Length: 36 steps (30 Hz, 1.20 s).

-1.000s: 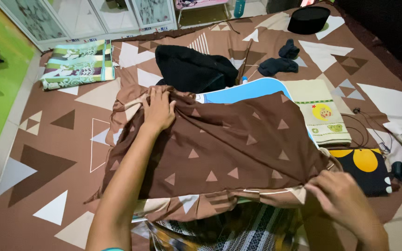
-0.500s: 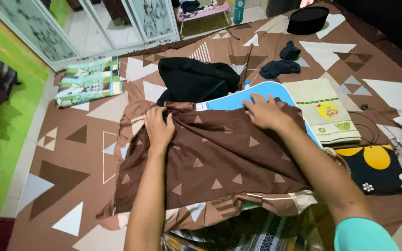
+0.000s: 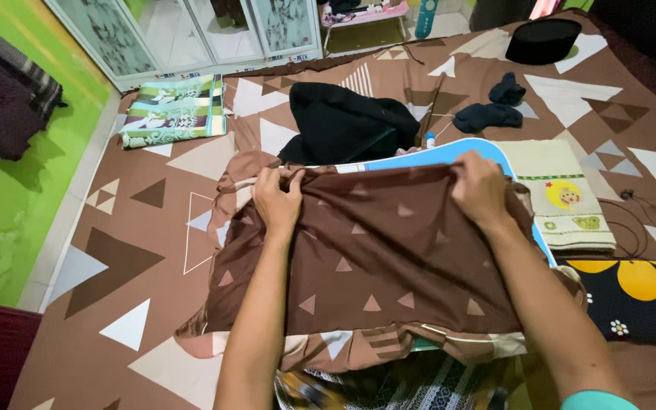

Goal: The person folds a small black pouch with a yellow flower design on a blue lap tray, then unfolds and refolds a brown patterned sheet on the same tray. The person smooths and aligns the sheet edges while folding it into a compact rectangle.

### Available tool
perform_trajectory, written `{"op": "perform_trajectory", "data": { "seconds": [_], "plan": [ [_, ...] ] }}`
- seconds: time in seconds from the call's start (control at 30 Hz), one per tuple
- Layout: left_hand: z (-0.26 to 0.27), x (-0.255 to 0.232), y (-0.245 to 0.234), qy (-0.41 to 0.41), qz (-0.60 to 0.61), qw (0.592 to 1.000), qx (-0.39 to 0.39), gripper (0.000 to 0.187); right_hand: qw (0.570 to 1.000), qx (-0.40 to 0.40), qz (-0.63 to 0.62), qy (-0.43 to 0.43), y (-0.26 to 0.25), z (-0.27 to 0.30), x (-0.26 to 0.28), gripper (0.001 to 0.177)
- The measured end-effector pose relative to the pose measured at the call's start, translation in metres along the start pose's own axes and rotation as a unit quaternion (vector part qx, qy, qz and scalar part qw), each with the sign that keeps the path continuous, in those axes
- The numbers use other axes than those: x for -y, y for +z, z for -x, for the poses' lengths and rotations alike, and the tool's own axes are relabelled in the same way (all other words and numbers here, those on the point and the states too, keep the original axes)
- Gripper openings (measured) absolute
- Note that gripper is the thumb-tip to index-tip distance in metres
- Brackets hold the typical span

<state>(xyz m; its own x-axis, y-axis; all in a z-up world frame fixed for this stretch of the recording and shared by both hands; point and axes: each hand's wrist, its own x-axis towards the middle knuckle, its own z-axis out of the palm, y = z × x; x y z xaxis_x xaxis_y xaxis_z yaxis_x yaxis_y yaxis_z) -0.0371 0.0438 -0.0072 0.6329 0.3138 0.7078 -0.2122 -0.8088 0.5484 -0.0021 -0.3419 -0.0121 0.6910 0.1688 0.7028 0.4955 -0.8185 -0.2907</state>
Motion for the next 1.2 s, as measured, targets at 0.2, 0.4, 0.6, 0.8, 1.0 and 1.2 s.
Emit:
{"op": "perform_trajectory", "data": {
  "seconds": [0.2, 0.4, 0.6, 0.8, 1.0, 1.2],
  "plan": [
    [-0.003, -0.011, 0.000, 0.044, -0.020, 0.998, -0.050, 0.029, 0.998, -0.024, 0.042, -0.035, 0.009, -0.005, -0.032, 0.017],
    [-0.008, -0.001, -0.005, 0.162, -0.053, 0.985, -0.018, 0.037, 0.983, -0.123, 0.103, -0.088, 0.020, -0.008, -0.067, 0.028],
    [0.004, 0.024, 0.009, 0.004, -0.196, 0.957, 0.216, 0.062, 0.962, 0.009, 0.220, 0.162, 0.024, 0.007, -0.114, 0.018],
    [-0.006, 0.053, -0.004, -0.083, -0.225, 0.956, 0.168, 0.066, 0.956, 0.045, 0.122, 0.262, 0.024, 0.003, -0.121, 0.032],
    [-0.001, 0.069, -0.004, -0.145, -0.106, 0.981, 0.079, 0.009, 0.913, 0.109, 0.068, 0.387, 0.000, 0.002, -0.103, 0.044],
    [-0.002, 0.079, 0.001, -0.071, -0.007, 0.996, -0.053, 0.021, 0.965, -0.008, 0.157, 0.209, -0.038, -0.012, -0.071, 0.027]
  ]
}}
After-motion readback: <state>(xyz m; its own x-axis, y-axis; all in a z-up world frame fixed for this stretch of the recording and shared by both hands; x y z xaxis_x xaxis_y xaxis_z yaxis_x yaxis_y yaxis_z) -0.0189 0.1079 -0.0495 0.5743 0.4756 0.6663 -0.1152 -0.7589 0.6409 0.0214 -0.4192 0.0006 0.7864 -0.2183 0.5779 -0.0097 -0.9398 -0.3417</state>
